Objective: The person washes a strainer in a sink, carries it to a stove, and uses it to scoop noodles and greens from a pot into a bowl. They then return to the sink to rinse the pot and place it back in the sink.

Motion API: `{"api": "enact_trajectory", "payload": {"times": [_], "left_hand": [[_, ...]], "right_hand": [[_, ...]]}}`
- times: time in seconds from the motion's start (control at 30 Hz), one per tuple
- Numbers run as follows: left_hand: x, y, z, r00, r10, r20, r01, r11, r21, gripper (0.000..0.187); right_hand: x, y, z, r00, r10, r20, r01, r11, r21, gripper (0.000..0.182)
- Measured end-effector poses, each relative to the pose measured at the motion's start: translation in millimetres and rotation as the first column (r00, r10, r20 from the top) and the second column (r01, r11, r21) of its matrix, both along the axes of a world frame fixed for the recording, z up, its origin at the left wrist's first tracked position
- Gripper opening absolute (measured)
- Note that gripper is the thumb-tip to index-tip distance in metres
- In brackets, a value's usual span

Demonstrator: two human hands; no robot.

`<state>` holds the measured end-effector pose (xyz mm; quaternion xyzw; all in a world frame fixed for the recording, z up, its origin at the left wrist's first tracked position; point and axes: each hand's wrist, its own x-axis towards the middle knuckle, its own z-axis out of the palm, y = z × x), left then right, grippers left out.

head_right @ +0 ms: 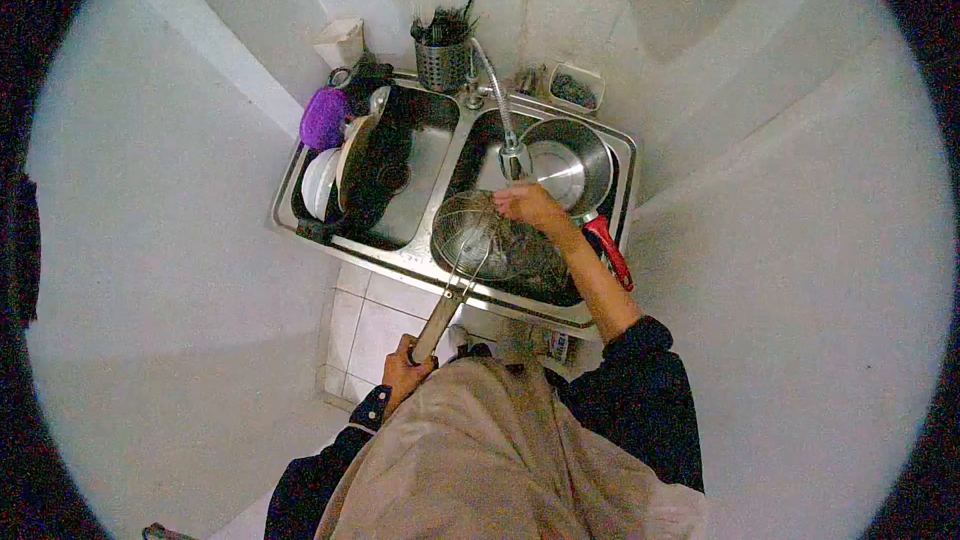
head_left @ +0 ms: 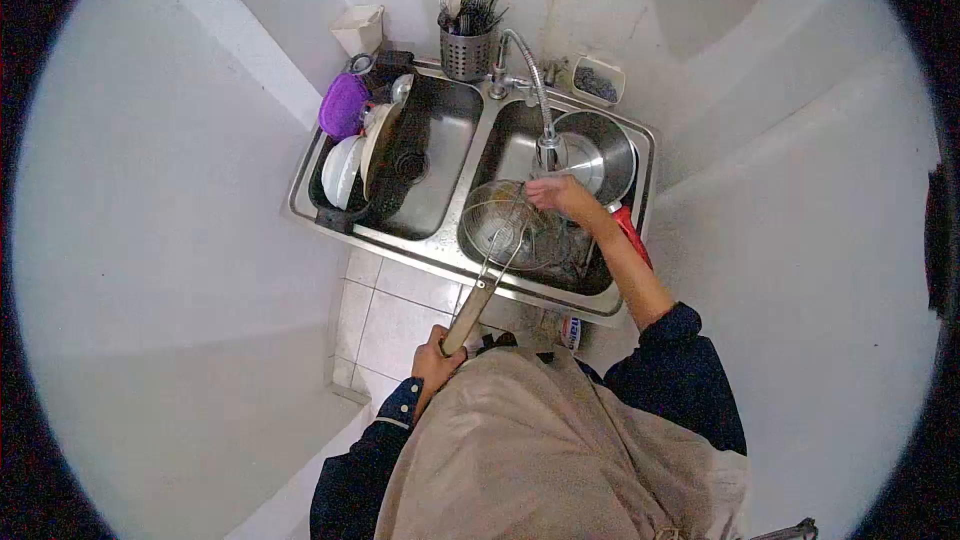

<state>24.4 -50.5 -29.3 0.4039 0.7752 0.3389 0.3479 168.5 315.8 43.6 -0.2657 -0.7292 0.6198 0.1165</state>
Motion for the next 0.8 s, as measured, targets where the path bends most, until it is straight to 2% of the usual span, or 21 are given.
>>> {"api": "enact_trajectory", "payload": {"times": [0.03,0.13,0.23,0.3,0.33,0.43,0.53,0.63,0.77,0.8], "left_hand": [[0.6,-2.2,3.2,1.0,0.003,-0.019,-0.003,1.0,-0.011,0.044],[-0.9,-10.3,5.5,0.999,0.024,-0.028,-0.025,0.999,-0.044,0.045],[-0.9,-17.5,12.6,0.997,0.071,0.034,-0.07,0.997,-0.042,0.046],[-1.2,-21.8,25.2,0.996,0.093,0.004,-0.092,0.992,-0.09,0.046],[-1.9,-25.4,17.8,0.993,0.098,-0.065,-0.096,0.995,0.032,0.043],[-1.5,-28.0,29.5,0.986,0.168,-0.005,-0.168,0.986,-0.017,0.039],[-4.4,-29.7,32.2,0.975,0.217,0.052,-0.216,0.976,-0.015,0.038],[-1.5,-27.8,36.5,0.964,0.26,0.052,-0.261,0.965,0.016,0.036],[1.1,-25.8,20.4,0.957,0.287,0.032,-0.288,0.956,0.058,0.036],[2.6,-22.5,23.0,0.956,0.293,0.024,-0.294,0.953,0.069,0.036]], "right_hand": [[3.0,4.3,-2.6,0.992,-0.043,0.123,0.017,0.978,0.207,0.029],[22.8,-21.0,5.9,0.988,-0.106,0.115,0.014,0.793,0.609,0.026],[30.6,-43.6,-12.1,0.946,-0.189,0.264,-0.052,0.714,0.698,0.026],[36.8,-46.0,-16.7,0.895,-0.17,0.414,-0.204,0.668,0.715,0.025],[40.0,-45.3,-18.1,0.859,-0.164,0.484,-0.279,0.644,0.712,0.024],[53.4,-19.2,-19.9,0.796,-0.34,0.501,-0.249,0.57,0.783,0.018],[72.9,-15.3,1.6,0.866,-0.428,0.259,0.005,0.525,0.851,0.009],[78.0,6.0,7.5,0.884,-0.456,0.104,0.162,0.507,0.846,0.004],[75.3,44.7,21.6,0.813,-0.567,0.135,0.303,0.609,0.733,0.009],[69.3,43.7,40.4,0.772,-0.626,0.109,0.203,0.406,0.891,0.017]]}}
